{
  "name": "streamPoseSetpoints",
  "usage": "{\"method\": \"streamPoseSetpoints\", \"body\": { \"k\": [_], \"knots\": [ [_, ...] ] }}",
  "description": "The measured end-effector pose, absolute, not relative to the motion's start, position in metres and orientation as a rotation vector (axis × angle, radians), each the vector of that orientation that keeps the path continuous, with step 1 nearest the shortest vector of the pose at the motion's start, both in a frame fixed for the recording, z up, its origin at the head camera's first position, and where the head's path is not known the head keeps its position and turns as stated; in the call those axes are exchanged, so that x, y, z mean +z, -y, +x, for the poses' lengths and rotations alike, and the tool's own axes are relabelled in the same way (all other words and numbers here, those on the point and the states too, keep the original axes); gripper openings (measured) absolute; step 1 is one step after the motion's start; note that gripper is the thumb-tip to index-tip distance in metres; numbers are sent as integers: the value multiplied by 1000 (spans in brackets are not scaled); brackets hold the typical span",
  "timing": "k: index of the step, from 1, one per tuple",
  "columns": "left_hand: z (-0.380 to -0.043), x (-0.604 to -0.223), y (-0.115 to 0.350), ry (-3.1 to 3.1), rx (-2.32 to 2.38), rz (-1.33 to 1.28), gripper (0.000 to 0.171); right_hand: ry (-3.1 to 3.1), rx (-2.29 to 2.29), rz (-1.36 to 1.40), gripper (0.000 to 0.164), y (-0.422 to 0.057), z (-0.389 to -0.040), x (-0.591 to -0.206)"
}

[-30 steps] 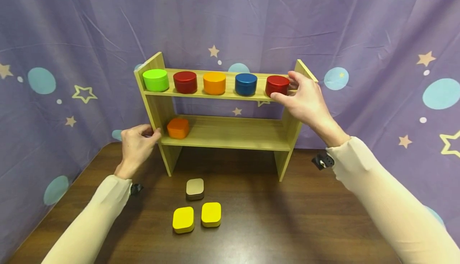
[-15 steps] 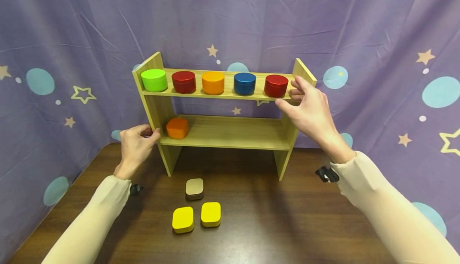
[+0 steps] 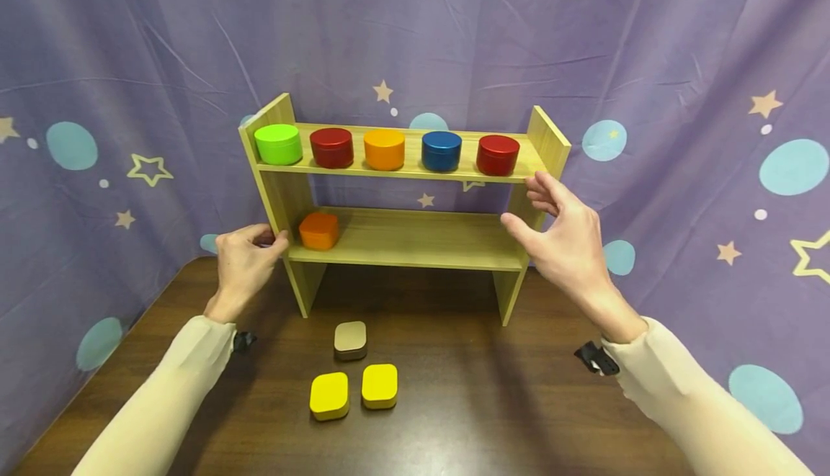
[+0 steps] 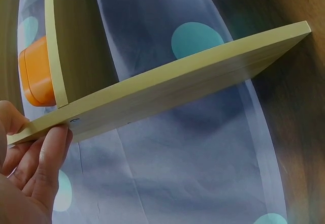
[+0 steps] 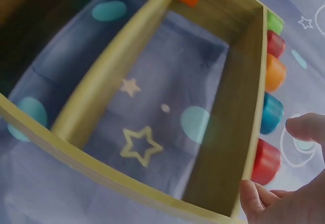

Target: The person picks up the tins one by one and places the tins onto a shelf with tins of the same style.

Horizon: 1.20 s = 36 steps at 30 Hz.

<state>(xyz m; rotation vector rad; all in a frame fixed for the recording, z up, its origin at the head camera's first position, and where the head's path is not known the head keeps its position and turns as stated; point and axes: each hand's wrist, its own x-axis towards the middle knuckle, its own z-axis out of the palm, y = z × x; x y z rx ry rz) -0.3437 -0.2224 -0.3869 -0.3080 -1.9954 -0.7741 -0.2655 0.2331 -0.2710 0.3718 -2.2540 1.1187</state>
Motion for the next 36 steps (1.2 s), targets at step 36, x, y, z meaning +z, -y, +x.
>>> {"method": "streamPoseSetpoints", "body": {
  "k": [36],
  "knots": [
    [-347,-390,223,1969,-769,-317,20,2554,1263,510,69,-182,-262,-406]
  ]
}}
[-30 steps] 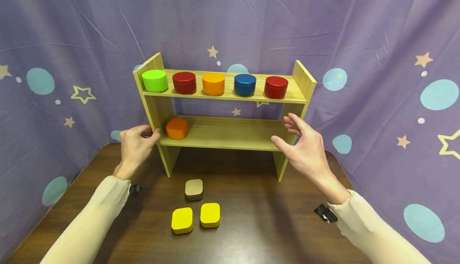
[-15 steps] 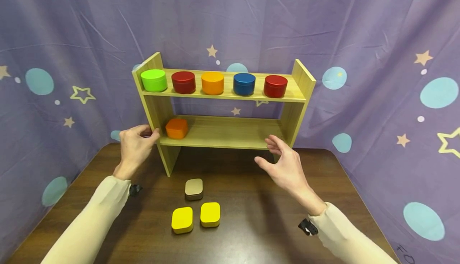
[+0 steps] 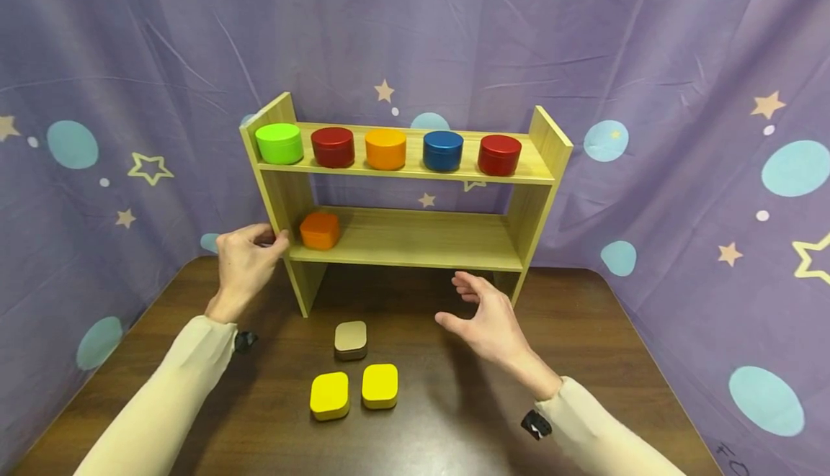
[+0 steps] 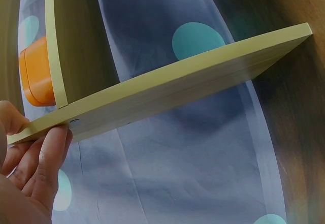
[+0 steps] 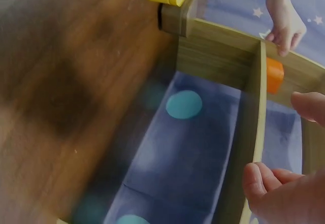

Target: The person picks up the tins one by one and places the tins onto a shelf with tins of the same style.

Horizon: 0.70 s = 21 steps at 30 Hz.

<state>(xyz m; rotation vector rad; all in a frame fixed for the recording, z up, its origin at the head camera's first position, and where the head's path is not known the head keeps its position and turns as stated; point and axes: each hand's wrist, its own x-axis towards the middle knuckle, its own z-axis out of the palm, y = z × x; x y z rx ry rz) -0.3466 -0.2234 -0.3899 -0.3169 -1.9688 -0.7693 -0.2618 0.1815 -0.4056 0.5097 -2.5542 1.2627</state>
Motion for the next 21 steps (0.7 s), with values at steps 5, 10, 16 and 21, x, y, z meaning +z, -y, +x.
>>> {"method": "streamPoseSetpoints", "body": {
  "k": [5,10,16,21],
  "knots": [
    [-346,-389,224,1979,-788,-308,20,2601,1269,551,70,-173,-262,-418],
    [-347,-389,224,1966,-789,-316,20,2659,1254,615,71,-164,-260,-433],
    [-346,-388,224,1961,-784,-328,22,2708,1282,686,71,-152,-256,-451],
    [-345,-388,223,1969,-790,-316,21,2724,1326,756,72,-144,-254,-464]
  ]
}}
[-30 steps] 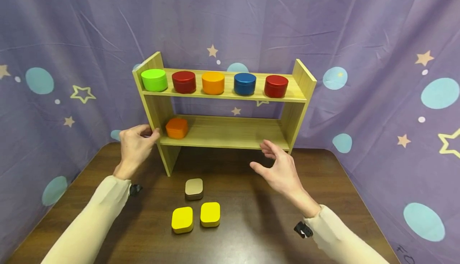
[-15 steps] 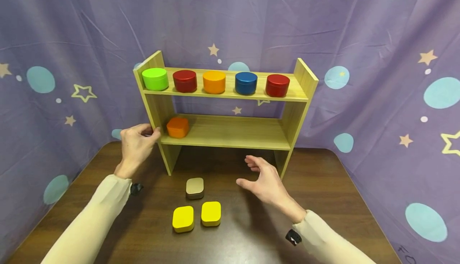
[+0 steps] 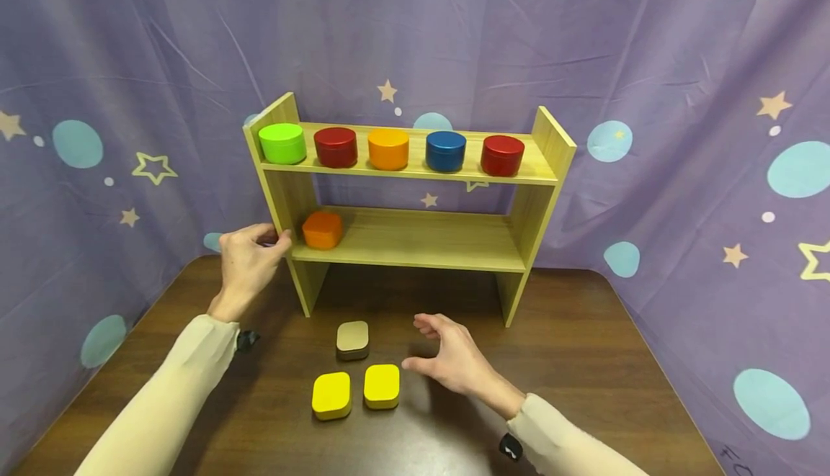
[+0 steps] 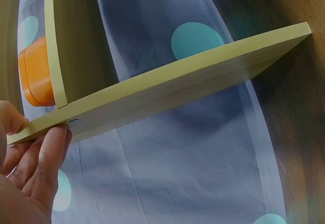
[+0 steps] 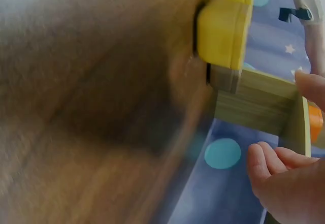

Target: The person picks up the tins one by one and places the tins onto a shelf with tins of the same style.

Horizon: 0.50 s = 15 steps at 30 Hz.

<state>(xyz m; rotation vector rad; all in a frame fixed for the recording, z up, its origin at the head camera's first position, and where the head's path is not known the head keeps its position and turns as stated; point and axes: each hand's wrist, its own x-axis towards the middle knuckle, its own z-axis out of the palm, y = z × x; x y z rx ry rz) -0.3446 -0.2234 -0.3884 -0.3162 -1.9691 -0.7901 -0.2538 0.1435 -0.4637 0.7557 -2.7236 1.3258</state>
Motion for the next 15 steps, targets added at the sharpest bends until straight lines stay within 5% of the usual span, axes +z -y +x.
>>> {"method": "streamPoseSetpoints", "body": {
  "k": [15],
  "knots": [
    [-345,-389,224,1960,-790,-325,22,2814,1261,976,84,-125,-248,-491]
  ]
}}
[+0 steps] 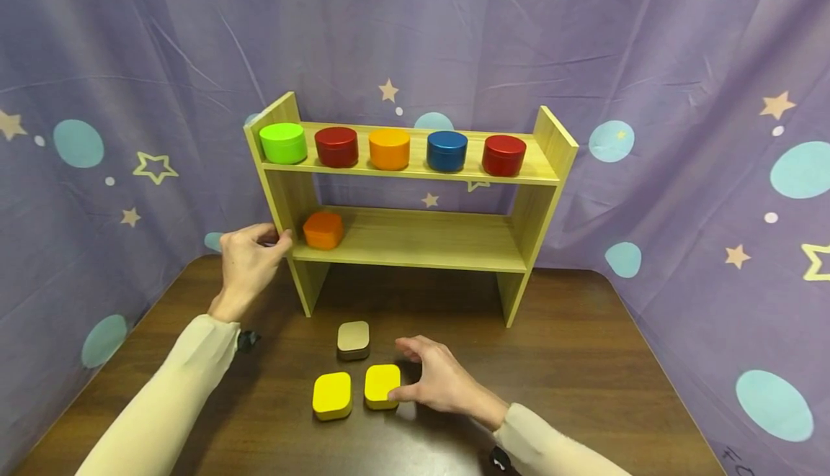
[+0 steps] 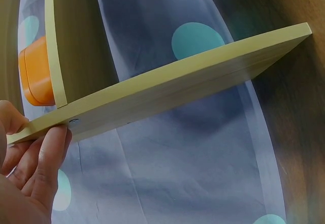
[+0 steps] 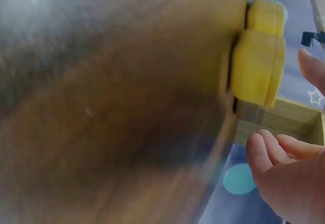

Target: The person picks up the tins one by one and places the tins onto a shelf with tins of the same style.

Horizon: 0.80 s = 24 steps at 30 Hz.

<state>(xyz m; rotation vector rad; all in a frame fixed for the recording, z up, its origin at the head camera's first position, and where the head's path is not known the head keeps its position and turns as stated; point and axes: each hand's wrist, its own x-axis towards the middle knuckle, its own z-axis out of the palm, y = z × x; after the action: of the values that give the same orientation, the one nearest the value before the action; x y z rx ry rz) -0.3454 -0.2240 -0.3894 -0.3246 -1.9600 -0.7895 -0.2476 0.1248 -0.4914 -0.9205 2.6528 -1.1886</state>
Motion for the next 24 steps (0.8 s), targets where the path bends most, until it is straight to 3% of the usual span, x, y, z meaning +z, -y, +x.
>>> {"method": "streamPoseSetpoints", "body": {
  "k": [24],
  "knots": [
    [-347,-390,224,1953,-764,-329,25,-2606,-1055,-967,75,-104,-242,-508]
  ]
}}
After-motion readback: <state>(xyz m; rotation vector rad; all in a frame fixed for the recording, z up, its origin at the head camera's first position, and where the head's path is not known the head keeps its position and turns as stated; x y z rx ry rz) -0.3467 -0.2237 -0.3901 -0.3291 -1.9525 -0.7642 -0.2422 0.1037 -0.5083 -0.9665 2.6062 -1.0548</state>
